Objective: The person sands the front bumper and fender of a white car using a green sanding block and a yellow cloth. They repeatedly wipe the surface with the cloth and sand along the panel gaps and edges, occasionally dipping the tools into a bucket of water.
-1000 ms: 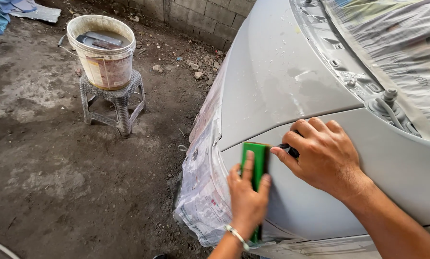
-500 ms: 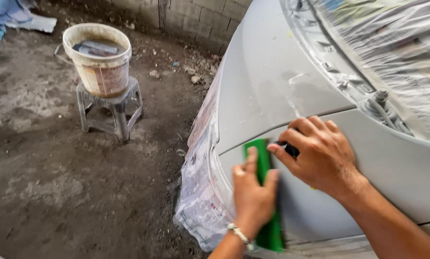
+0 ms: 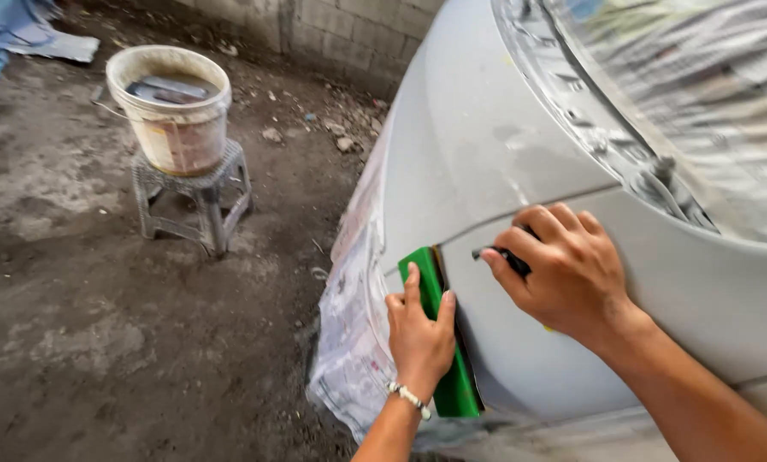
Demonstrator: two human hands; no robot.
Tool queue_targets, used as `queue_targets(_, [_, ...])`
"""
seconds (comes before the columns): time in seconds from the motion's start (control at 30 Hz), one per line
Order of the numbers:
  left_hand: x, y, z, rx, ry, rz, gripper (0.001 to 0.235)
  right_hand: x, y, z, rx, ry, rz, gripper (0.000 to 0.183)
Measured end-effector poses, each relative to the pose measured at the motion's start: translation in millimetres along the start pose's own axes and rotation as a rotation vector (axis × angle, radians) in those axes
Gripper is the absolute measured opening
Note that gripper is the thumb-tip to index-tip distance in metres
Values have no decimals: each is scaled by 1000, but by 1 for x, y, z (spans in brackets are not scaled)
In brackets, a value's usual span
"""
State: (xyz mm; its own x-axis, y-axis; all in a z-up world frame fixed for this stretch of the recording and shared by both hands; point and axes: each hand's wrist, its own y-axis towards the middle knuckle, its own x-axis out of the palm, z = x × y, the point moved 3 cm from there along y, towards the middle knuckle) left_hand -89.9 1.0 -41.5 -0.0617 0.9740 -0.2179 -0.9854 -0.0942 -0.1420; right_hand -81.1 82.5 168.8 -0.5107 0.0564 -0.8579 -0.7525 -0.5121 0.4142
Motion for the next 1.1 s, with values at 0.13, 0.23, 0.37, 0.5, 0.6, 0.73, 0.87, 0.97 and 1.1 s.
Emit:
queue_targets(0.13, [5, -57, 9, 228, -101, 25, 87, -1, -4, -6, -100, -195, 58, 18])
queue_targets(0.23, [0, -24, 5, -2, -60, -96, 84, -7, -16, -9, -143, -242, 15, 16])
queue_targets(0.37, [28, -68, -9, 155, -71, 170, 83, -30, -38, -7, -143, -301, 28, 15])
queue_targets(0.5, [31, -73, 4, 182, -100, 155, 86, -38, -58, 5, -158, -234, 106, 18])
queue_targets(0.6, [22, -66, 9, 86, -90, 268, 78, -45, -70, 1, -187, -273, 120, 15])
queue_targets(0.73, [65, -120, -3, 161, -124, 193, 92, -37, -67, 11, -238, -265, 199, 15])
queue_targets(0.87, [42, -111, 0, 57, -58, 288, 78, -36, -89, 7, -272, -253, 171, 12])
queue_targets(0.97, [65, -144, 0, 81, -91, 254, 82, -41, -79, 7, -284, -277, 225, 12])
queue_targets(1.1, [68, -124, -12, 105, -56, 293, 79, -36, -83, 6, -287, -232, 193, 13])
